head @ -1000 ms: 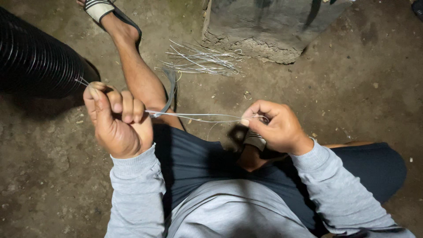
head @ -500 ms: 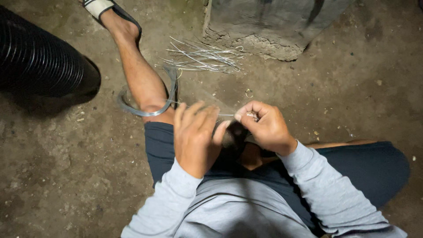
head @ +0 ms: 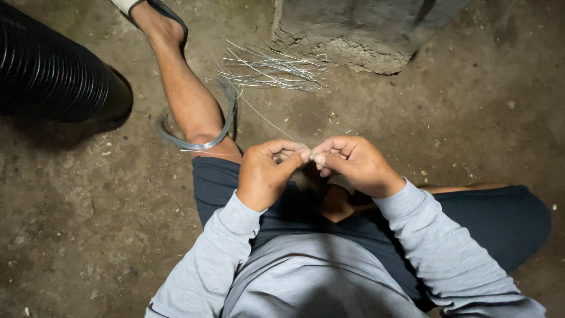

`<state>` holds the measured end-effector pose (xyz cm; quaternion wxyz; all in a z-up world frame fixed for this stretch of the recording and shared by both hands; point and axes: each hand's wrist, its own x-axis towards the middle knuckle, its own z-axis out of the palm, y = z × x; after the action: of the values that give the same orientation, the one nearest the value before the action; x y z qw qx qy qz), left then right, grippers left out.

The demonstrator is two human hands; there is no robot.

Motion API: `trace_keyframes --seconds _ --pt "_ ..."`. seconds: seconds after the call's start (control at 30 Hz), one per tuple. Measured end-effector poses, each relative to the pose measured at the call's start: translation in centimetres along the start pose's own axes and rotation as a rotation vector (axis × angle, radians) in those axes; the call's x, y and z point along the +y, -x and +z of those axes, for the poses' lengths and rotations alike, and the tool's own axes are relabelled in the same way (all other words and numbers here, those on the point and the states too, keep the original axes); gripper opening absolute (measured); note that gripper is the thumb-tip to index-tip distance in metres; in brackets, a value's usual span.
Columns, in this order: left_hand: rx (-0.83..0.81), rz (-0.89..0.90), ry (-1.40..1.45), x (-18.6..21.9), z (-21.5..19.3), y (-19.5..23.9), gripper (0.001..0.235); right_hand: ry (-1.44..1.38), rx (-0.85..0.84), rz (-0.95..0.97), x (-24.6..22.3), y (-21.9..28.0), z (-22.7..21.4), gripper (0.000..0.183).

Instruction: The person sits on the floor and repeatedly bends thin metal wires by hand into looped shapes. They pull lengths from a coil resting on their leg, bend each piece, and place the finished loops on the floor.

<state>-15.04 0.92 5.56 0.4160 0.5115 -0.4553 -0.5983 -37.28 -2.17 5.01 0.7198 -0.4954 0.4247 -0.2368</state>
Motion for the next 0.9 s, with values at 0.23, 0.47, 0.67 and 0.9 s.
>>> trace_keyframes --seconds 0.23,0.47,0.67,0.9 --pt "0.041 0.013 0.019 -0.2 0.0 0.3 0.020 -0.011 0.039 0.025 0.5 -0.4 0.1 0.014" --pt "0.032 0.046 -0.200 0.3 0.3 0.8 0.018 -0.050 0.072 0.033 1.7 -0.1 0.4 0.012" --pt "0.049 0.436 -0.596 1.2 0.5 1.8 0.010 0.081 0.088 0.038 1.5 0.0 1.5 0.014" --pt "-0.025 0.443 -0.633 -1.5 -0.4 2.3 0.013 0.937 0.052 -0.573 -1.5 1.3 2.4 0.005"
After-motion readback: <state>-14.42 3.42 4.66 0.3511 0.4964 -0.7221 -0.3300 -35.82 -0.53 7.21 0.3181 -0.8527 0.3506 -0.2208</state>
